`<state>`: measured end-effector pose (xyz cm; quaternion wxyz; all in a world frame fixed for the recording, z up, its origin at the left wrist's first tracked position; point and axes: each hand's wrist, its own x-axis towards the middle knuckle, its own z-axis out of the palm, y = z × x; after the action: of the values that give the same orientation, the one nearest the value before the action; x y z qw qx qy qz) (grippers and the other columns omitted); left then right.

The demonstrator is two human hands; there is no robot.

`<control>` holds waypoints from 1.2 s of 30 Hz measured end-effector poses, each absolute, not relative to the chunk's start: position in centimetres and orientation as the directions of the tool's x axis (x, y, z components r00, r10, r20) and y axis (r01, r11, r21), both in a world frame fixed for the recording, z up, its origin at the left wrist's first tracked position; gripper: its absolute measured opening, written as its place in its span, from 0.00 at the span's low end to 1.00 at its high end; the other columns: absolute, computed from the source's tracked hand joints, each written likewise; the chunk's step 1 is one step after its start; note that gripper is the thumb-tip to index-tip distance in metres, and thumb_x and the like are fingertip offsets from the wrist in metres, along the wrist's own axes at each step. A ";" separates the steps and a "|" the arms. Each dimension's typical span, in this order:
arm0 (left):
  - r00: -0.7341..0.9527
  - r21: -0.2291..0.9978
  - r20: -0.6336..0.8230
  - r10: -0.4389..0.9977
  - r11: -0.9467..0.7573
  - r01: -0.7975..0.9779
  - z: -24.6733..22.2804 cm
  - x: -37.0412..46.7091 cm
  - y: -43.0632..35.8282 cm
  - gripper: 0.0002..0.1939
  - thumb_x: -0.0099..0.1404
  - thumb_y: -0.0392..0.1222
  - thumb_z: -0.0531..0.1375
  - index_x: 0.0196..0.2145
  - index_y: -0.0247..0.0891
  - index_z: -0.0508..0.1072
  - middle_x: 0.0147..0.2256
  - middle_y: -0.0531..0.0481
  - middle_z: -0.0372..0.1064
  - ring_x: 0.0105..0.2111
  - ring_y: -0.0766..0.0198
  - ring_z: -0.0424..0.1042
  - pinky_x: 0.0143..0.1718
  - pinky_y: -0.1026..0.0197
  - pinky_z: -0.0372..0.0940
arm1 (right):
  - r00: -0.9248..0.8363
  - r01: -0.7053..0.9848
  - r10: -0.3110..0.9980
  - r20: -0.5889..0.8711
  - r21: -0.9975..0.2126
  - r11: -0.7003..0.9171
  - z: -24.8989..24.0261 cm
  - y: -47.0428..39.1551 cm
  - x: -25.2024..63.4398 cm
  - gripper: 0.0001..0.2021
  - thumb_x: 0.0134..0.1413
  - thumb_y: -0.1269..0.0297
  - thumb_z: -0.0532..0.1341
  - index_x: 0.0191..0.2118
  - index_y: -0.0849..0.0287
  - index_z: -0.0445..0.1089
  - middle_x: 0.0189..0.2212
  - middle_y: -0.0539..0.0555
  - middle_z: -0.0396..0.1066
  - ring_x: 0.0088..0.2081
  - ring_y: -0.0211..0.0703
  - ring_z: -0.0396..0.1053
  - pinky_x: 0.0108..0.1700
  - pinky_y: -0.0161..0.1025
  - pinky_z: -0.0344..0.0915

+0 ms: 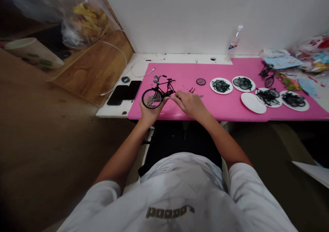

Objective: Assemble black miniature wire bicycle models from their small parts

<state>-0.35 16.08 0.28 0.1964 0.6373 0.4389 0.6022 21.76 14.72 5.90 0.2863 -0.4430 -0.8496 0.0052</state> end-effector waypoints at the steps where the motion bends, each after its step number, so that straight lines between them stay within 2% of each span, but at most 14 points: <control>1: -0.110 0.778 0.597 0.795 -0.539 0.323 0.3 -0.4 16.2 0.21 0.62 0.55 0.78 0.43 0.36 0.86 0.41 0.41 0.87 0.40 0.53 0.87 0.49 0.54 0.83 | -0.446 0.737 0.757 0.477 -0.283 0.613 6.1 14.6 21.7 0.23 0.83 0.46 0.50 0.49 0.59 0.74 0.37 0.57 0.81 0.33 0.44 0.75 0.35 0.39 0.58; 3: -0.106 0.768 0.606 0.788 -0.545 0.337 0.4 -0.6 16.4 0.20 0.62 0.55 0.78 0.42 0.36 0.86 0.40 0.42 0.87 0.40 0.53 0.87 0.49 0.54 0.83 | -0.459 0.720 0.749 0.477 -0.294 0.629 6.3 14.5 21.6 0.21 0.82 0.48 0.51 0.51 0.60 0.72 0.41 0.59 0.81 0.37 0.45 0.75 0.37 0.39 0.60; 6: -0.086 0.744 0.626 0.775 -0.560 0.365 0.5 -1.0 16.6 0.18 0.62 0.55 0.78 0.38 0.37 0.86 0.36 0.45 0.86 0.39 0.53 0.87 0.49 0.54 0.83 | -0.475 0.718 0.741 0.475 -0.277 0.638 6.1 14.7 21.6 0.20 0.83 0.50 0.49 0.49 0.59 0.71 0.43 0.61 0.80 0.41 0.48 0.75 0.38 0.40 0.61; 11: -0.051 0.703 0.665 0.745 -0.601 0.379 0.2 -1.1 16.5 0.17 0.64 0.53 0.77 0.41 0.37 0.86 0.39 0.43 0.87 0.42 0.52 0.87 0.52 0.52 0.82 | -0.436 0.719 0.763 0.477 -0.326 0.614 5.7 15.0 21.5 0.22 0.83 0.46 0.49 0.45 0.57 0.71 0.38 0.58 0.79 0.36 0.46 0.74 0.36 0.39 0.57; 16: -0.045 0.641 0.727 0.685 -0.653 0.404 -0.6 -1.0 16.8 0.14 0.65 0.52 0.76 0.41 0.40 0.87 0.40 0.44 0.87 0.40 0.54 0.88 0.52 0.52 0.82 | -0.313 0.666 0.856 0.411 -0.548 0.506 5.6 14.6 20.9 0.28 0.80 0.38 0.48 0.40 0.56 0.71 0.27 0.51 0.74 0.27 0.42 0.69 0.35 0.39 0.57; 18: -0.031 0.595 0.762 0.646 -0.681 0.428 -0.5 -1.2 16.9 0.13 0.66 0.52 0.76 0.41 0.40 0.87 0.40 0.44 0.87 0.40 0.54 0.88 0.51 0.54 0.82 | -0.304 0.595 0.888 0.346 -0.659 0.460 5.6 14.3 20.4 0.30 0.80 0.37 0.47 0.37 0.55 0.70 0.22 0.49 0.70 0.26 0.42 0.69 0.36 0.39 0.60; 20: 0.003 0.562 0.779 0.627 -0.700 0.440 -0.3 -1.6 16.9 0.12 0.67 0.51 0.75 0.42 0.41 0.88 0.42 0.44 0.87 0.41 0.54 0.88 0.50 0.55 0.82 | -0.309 0.537 0.895 0.320 -0.718 0.443 5.6 14.0 20.1 0.32 0.80 0.36 0.46 0.35 0.55 0.71 0.22 0.49 0.70 0.27 0.42 0.70 0.38 0.39 0.62; 23: 0.038 0.548 0.783 0.621 -0.718 0.429 0.1 -2.1 16.9 0.12 0.68 0.49 0.75 0.45 0.40 0.88 0.43 0.44 0.87 0.43 0.55 0.88 0.50 0.56 0.82 | -0.316 0.568 0.875 0.366 -0.666 0.484 5.4 14.0 19.9 0.32 0.81 0.38 0.45 0.37 0.56 0.73 0.28 0.52 0.75 0.31 0.43 0.72 0.39 0.39 0.63; 28: 0.034 0.631 0.720 0.693 -0.674 0.384 0.1 -2.2 17.0 0.13 0.67 0.49 0.75 0.45 0.40 0.87 0.45 0.44 0.87 0.45 0.54 0.88 0.54 0.53 0.82 | -0.413 0.690 0.775 0.478 -0.391 0.609 4.5 14.8 20.3 0.25 0.83 0.46 0.49 0.49 0.59 0.75 0.42 0.61 0.81 0.42 0.49 0.75 0.43 0.41 0.65; 31: 0.012 0.663 0.694 0.720 -0.645 0.380 0.1 -2.1 17.0 0.14 0.66 0.51 0.76 0.45 0.41 0.88 0.44 0.44 0.87 0.45 0.54 0.88 0.53 0.53 0.82 | -0.493 0.707 0.723 0.484 -0.261 0.657 3.8 15.4 20.6 0.22 0.84 0.52 0.49 0.51 0.60 0.77 0.45 0.63 0.82 0.48 0.51 0.76 0.47 0.42 0.67; 33: 0.013 0.639 0.709 0.705 -0.650 0.412 0.1 -2.0 17.0 0.13 0.66 0.51 0.76 0.43 0.42 0.88 0.43 0.45 0.88 0.43 0.54 0.88 0.52 0.54 0.82 | -0.497 0.725 0.745 0.446 -0.259 0.638 3.6 15.5 20.6 0.21 0.84 0.53 0.51 0.51 0.60 0.78 0.43 0.63 0.83 0.45 0.50 0.78 0.46 0.42 0.68; 34: 0.019 0.619 0.722 0.692 -0.658 0.428 0.0 -2.0 17.0 0.13 0.66 0.51 0.76 0.42 0.42 0.88 0.42 0.45 0.88 0.42 0.54 0.88 0.51 0.55 0.82 | -0.483 0.724 0.765 0.425 -0.297 0.623 3.6 15.4 20.6 0.21 0.83 0.53 0.52 0.50 0.60 0.78 0.42 0.62 0.83 0.43 0.49 0.78 0.45 0.41 0.68; 36: 0.031 0.593 0.740 0.672 -0.674 0.442 -0.1 -2.1 17.0 0.12 0.67 0.52 0.75 0.41 0.42 0.89 0.41 0.46 0.88 0.40 0.55 0.88 0.49 0.56 0.82 | -0.438 0.673 0.809 0.391 -0.454 0.584 3.9 15.0 20.3 0.21 0.83 0.52 0.53 0.47 0.59 0.79 0.39 0.59 0.83 0.37 0.45 0.78 0.44 0.40 0.68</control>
<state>-2.11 16.99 -0.12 0.0999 0.7109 0.3915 0.5756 20.30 15.00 3.87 0.2936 -0.4412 -0.8400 0.1162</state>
